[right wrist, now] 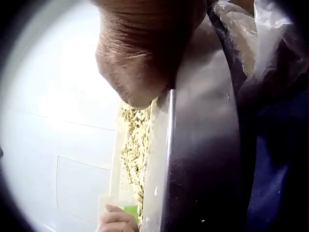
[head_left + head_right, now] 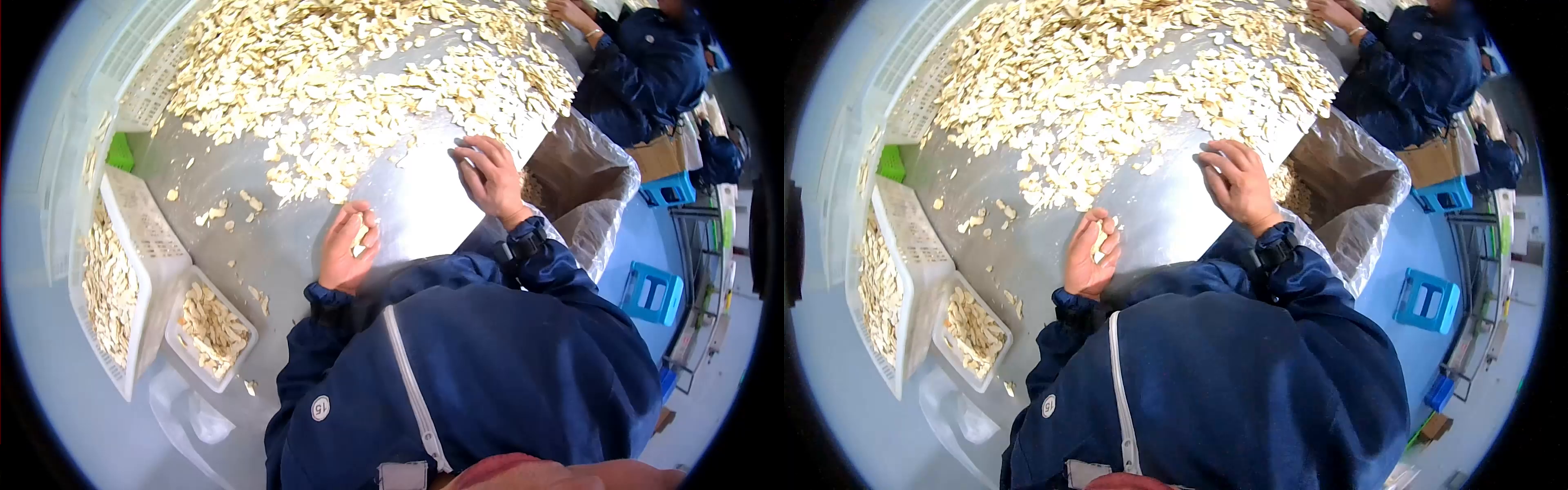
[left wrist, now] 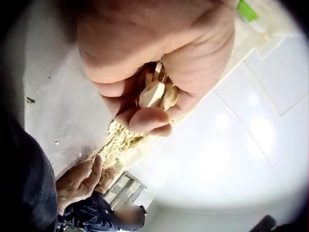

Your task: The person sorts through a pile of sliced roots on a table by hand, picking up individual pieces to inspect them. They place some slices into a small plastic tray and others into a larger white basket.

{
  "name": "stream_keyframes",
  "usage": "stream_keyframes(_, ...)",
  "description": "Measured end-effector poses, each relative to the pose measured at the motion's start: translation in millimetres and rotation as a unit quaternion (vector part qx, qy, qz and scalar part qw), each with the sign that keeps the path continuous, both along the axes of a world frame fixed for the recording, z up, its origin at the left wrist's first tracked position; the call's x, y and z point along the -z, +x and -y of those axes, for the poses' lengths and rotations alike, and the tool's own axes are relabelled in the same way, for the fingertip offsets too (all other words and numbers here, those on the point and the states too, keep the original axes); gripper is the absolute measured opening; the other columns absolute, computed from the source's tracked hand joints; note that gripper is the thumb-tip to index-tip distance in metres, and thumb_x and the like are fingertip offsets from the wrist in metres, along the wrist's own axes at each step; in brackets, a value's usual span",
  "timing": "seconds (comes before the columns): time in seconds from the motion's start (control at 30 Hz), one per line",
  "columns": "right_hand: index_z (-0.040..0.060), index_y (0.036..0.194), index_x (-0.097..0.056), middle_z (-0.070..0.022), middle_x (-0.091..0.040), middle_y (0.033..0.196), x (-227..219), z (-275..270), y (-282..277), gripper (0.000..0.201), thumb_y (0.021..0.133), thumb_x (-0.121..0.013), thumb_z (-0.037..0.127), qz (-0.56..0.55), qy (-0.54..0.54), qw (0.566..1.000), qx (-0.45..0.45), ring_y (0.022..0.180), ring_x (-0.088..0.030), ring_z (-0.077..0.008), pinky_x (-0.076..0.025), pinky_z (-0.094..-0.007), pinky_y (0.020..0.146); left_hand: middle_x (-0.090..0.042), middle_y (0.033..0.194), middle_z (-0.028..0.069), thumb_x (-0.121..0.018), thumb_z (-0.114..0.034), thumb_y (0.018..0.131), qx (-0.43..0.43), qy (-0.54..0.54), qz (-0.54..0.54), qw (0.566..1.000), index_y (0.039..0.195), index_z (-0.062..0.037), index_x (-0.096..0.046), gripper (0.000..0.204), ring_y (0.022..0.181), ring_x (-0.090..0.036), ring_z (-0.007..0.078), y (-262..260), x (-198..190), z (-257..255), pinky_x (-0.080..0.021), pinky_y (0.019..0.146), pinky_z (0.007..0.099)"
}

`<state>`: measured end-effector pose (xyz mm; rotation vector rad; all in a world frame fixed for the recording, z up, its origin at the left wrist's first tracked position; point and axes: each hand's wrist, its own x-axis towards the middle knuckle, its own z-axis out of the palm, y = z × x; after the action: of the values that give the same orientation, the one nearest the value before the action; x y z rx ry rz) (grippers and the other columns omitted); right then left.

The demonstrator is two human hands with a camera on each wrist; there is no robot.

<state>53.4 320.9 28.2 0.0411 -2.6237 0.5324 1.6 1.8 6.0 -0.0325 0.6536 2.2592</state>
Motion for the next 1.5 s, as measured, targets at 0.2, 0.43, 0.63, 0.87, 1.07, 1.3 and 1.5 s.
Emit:
stream_keyframes(0.2, 0.0131, 0.118, -0.075, -0.0061, -0.069, 0.128, -2.6, 2.2, -0.9, 0.024, 0.096, -0.068, 0.017, 0.003, -0.016, 1.0, 0.009, 0.125, -0.059, -0.031, -0.046, -0.0434, 0.108, -0.057, 0.105, 0.0051, -0.05, -0.015, 0.11, -0.004, -0.026, -0.009, 1.0, 0.13, -0.0072, -0.055, 0.022, 0.073, -0.049, 0.009, 2.8, -7.9, -0.3, -0.039, 0.054, 0.0205)
stream_keyframes(0.43, 0.0139, 0.115, -0.076, -0.0045, -0.07, 0.126, -4.6, 1.2, -2.3, 0.024, 0.093, -0.07, 0.016, -0.008, -0.012, 1.0, 0.007, 0.121, -0.062, -0.0287, -0.047, -0.0423, 0.105, -0.062, 0.076, 0.0078, -0.056, 0.003, 0.097, 0.157, -0.053, -0.496, 0.853, 0.101, -0.0044, -0.063, 0.011, 0.059, -0.055, 0.0152, -13.2, -141.9, -6.8, -0.043, 0.052, 0.0295)
stream_keyframes(0.63, 0.0157, 0.11, -0.075, -0.0023, -0.07, 0.122, 4.7, -4.3, -1.7, 0.021, 0.089, -0.072, 0.017, -0.044, -0.027, 0.999, 0.014, 0.119, -0.062, -0.0283, -0.048, -0.0422, 0.102, -0.065, 0.101, 0.0193, -0.065, -0.013, 0.097, 0.237, 0.383, -0.536, 0.714, 0.111, -0.0159, -0.069, 0.014, 0.061, -0.054, 0.0236, -21.6, -219.8, -53.0, -0.045, 0.047, 0.0327)
stream_keyframes(0.87, 0.0167, 0.106, -0.076, -0.0014, -0.068, 0.124, 14.3, -6.4, 0.4, 0.017, 0.091, -0.069, 0.021, -0.058, -0.061, 0.996, 0.026, 0.121, -0.059, -0.0269, -0.045, -0.0435, 0.105, -0.066, 0.09, 0.0153, -0.055, -0.011, 0.099, 0.268, 0.447, -0.461, 0.719, 0.094, -0.0062, -0.068, 0.015, 0.058, -0.054, 0.0238, -21.3, -218.5, -101.5, -0.042, 0.045, 0.0331)
stream_keyframes(1.07, 0.018, 0.106, -0.075, -0.0005, -0.068, 0.126, 15.9, -7.8, 3.5, 0.016, 0.091, -0.071, 0.021, -0.074, -0.071, 0.994, 0.034, 0.12, -0.059, -0.0256, -0.045, -0.0425, 0.103, -0.062, 0.074, 0.017, -0.055, -0.012, 0.096, 0.302, 0.437, -0.489, 0.692, 0.085, 0.0035, -0.065, 0.022, 0.048, -0.053, 0.0232, -23.4, -224.2, -137.8, -0.04, 0.04, 0.0352)
stream_keyframes(1.3, 0.0171, 0.103, -0.077, -0.0012, -0.068, 0.121, 17.8, -9.2, 3.6, 0.015, 0.092, -0.069, 0.023, -0.083, -0.092, 0.992, 0.025, 0.118, -0.059, -0.0256, -0.044, -0.0418, 0.105, -0.062, 0.071, 0.0193, -0.063, -0.01, 0.088, 0.255, 0.437, -0.508, 0.697, 0.085, 0.0065, -0.065, 0.017, 0.044, -0.051, 0.0217, -23.8, -221.5, -150.5, -0.039, 0.038, 0.035)
stream_keyframes(1.5, 0.0172, 0.103, -0.076, -0.0005, -0.069, 0.121, 17.1, -8.9, 3.4, 0.014, 0.092, -0.069, 0.022, -0.086, -0.097, 0.991, 0.024, 0.118, -0.06, -0.0254, -0.044, -0.042, 0.105, -0.065, 0.073, 0.0189, -0.067, -0.011, 0.082, 0.247, 0.376, -0.525, 0.723, 0.084, 0.003, -0.067, 0.014, 0.045, -0.051, 0.0223, -25.3, -221.4, -140.5, -0.036, 0.039, 0.035)
